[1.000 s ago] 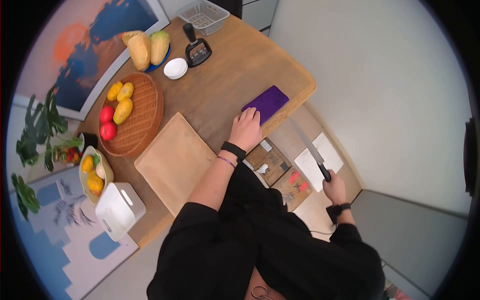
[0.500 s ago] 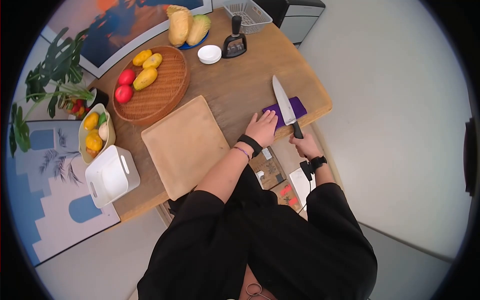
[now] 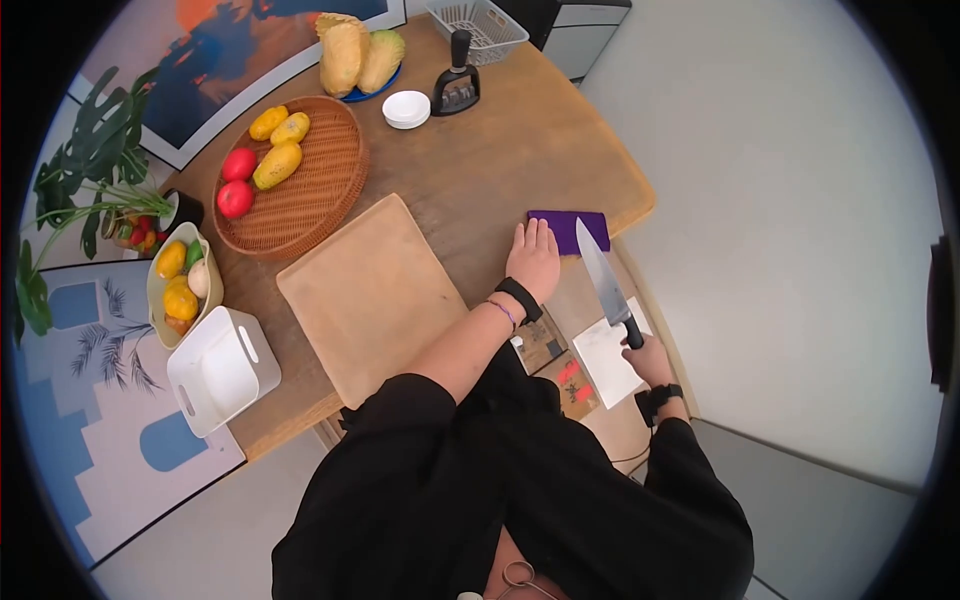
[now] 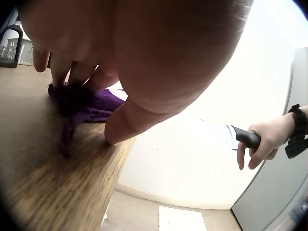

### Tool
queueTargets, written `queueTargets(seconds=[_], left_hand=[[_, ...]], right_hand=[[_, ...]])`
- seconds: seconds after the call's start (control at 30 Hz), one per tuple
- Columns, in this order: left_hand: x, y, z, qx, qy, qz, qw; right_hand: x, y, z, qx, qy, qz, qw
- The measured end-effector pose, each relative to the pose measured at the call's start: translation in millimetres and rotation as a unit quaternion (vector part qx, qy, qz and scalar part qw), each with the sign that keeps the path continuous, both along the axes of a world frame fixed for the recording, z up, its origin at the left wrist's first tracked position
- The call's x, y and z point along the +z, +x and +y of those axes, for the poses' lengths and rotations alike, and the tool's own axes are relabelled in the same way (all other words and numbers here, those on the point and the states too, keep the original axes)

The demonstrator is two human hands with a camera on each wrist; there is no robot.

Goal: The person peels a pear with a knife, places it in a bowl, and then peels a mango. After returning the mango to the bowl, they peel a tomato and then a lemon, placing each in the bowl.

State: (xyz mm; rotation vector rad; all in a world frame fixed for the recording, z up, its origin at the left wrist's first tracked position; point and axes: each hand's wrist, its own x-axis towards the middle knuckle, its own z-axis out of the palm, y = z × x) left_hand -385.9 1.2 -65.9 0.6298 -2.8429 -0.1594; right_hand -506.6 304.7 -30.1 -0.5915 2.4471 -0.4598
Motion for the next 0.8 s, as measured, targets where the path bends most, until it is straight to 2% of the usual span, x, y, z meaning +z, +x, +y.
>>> queueTargets(seconds=[0.13,0.23,0.33,0.37,0.4,0.5,0.67,0.8], left_hand=[[6,8,-8,-0.011,0.004,0.029,1.0],[9,16,-16,-0.03,0.037,0.027,0.998],[23,20,-24,-0.032,-0.001,0.075,0.997],[30,21,-29,-0.048,0.049,0.07,0.995],[39,22,-35,-0.064,0.098,0.066,0.991],[34,18,-45,-0.065,0.139,0.118,0.981],[30,13,-39,-0.065,0.095,0.119,0.986],[21,13,-39,-0.059,0.082,0.161,0.982]], right_hand=[[16,27,-28,-0.003,0.024,0.085,0.996],[7,29,-38,-0.005,0.023,0.117,0.993],[9,20,-49,0.005,0.032,0.145,0.989],[9,16,-53,0.011,0.03,0.152,0.988],[16,14,-58,0.014,0.029,0.154,0.988],[33,7,-68,0.009,0.013,0.137,0.99],[42,-3,-117,0.042,-0.061,0.125,0.989],[21,-11,-144,0.083,-0.054,0.069,0.993]])
